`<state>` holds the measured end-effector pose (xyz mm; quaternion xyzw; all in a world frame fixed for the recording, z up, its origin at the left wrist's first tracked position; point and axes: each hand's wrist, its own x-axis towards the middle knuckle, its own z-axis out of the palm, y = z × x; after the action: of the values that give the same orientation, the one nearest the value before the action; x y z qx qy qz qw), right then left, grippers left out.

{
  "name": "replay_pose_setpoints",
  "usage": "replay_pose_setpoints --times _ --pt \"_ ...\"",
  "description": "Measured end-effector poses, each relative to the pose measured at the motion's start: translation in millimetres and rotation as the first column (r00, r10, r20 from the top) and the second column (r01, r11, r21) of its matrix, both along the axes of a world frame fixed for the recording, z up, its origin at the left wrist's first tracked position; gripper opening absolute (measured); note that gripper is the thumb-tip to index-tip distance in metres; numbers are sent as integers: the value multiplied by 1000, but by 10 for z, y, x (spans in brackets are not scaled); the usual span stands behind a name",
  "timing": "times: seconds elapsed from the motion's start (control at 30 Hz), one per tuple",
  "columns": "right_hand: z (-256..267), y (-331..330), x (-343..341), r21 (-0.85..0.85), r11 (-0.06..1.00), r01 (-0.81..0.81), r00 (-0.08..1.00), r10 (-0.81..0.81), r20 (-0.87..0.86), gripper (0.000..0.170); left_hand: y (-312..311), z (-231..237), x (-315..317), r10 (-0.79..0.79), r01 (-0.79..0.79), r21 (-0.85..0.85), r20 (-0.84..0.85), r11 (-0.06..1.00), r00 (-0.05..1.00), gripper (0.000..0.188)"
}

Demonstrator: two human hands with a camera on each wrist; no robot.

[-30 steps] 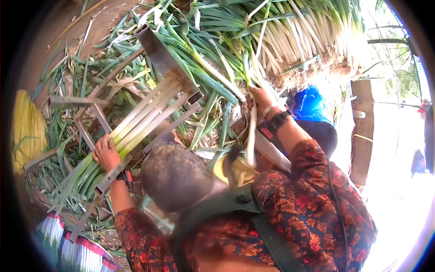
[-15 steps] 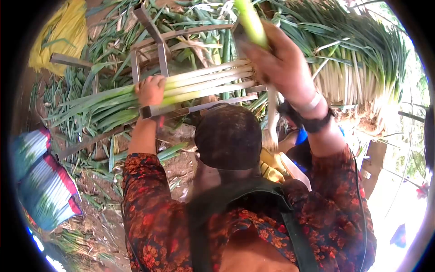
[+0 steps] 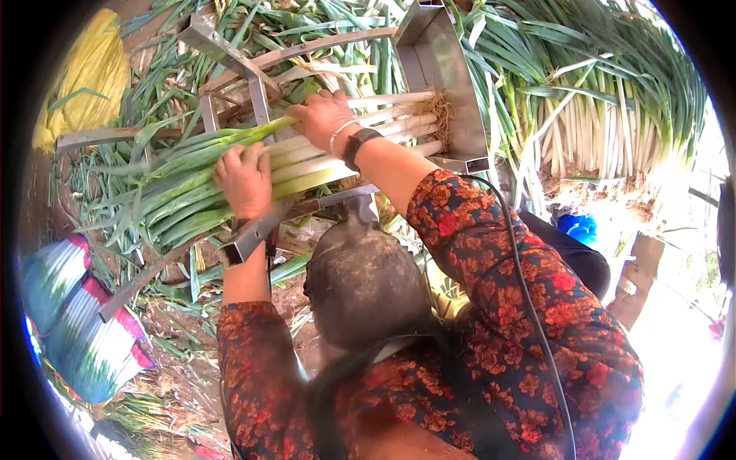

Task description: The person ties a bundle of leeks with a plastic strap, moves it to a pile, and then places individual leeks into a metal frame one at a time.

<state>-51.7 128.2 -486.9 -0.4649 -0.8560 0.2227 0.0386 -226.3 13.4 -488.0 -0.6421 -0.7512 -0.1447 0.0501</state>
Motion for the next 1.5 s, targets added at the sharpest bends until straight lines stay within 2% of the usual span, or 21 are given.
replay_pose_setpoints --times 0.13,0.23,0.37,0.47,0.63,0.7,0.73,0.77,0.8,0.83,0.87,0.93,1.03,1.13,1.17,1.2,1.3,1.33,1.37,1.43,1.5 --pt "-17 71 48 -57 996 -68 998 69 1 31 -7 -22 49 0 13 124 -98 992 995 45" --pt "-233 40 101 178 982 -66 984 94 -150 21 32 3 47 -53 44 -40 -236 998 970 52" --pt "96 -168 170 101 993 -62 994 71 -80 35 73 -164 -36 -103 49 -166 -339 985 935 46" --pt "99 -469 373 438 897 -59 919 219 -326 52 58 -163 -104 -96 41 -253 -212 967 972 42" --pt "254 -1331 1670 -23 965 -261 811 207 -547 14 71 -129 -43 -67 29 -203 -180 979 981 38" --pt "46 -1561 2423 -313 949 -18 937 -93 -337 17 71 -131 -43 -62 21 -214 -188 977 980 38" --pt "-119 -1559 2830 -551 812 193 918 -347 -190 16 83 -136 -41 -60 17 -217 -194 976 979 38" --pt "-476 -1512 3302 -238 946 219 894 -292 -340 15 90 -151 -53 -62 16 -224 -198 975 978 39" --pt "-588 -1376 3709 -429 702 569 762 -646 -46 13 86 -169 -75 -65 17 -232 -202 973 977 39" --pt "-730 -1206 4211 16 826 564 823 -560 -97 10 90 -174 -71 -65 15 -235 -207 972 976 39" --pt "-545 -929 4491 -19 686 727 665 -697 267 14 93 -139 -32 -42 -15 -269 -208 963 977 41" --pt "-784 -585 5234 257 728 636 559 -664 497 23 98 -123 -25 -47 -17 -281 -219 959 975 41" --pt "-840 -137 5961 113 205 972 177 -960 215 42 121 -148 -67 -71 -2 -283 -247 959 966 42" --pt "-1496 181 6712 -50 250 967 242 -841 484 46 100 -169 -96 -90 8 -286 -277 958 957 43" --pt "-1383 200 6619 -43 258 965 248 -847 470 46 93 -196 -129 -91 8 -283 -281 959 955 42" --pt "-1288 145 6472 171 400 900 271 -823 499 48 89 -223 -167 -94 10 -280 -285 960 954 42" --pt "-837 76 6032 21 346 938 280 -791 544 47 75 -253 -186 -93 6 -278 -302 961 949 42" --pt "-924 25 5963 -34 512 858 436 -692 575 50 78 -245 -192 -92 3 -276 -309 961 947 41" --pt "-975 -81 5710 1 548 836 456 -697 554 48 80 -242 -200 -100 16 -265 -305 964 947 41" --pt "-1040 -441 5333 -16 501 865 497 -852 165 42 68 -255 -208 -109 35 -244 -294 969 950 41" --pt "-775 -783 4785 -343 293 892 367 -913 176 39 56 -216 -210 -105 28 -252 -294 967 950 41"
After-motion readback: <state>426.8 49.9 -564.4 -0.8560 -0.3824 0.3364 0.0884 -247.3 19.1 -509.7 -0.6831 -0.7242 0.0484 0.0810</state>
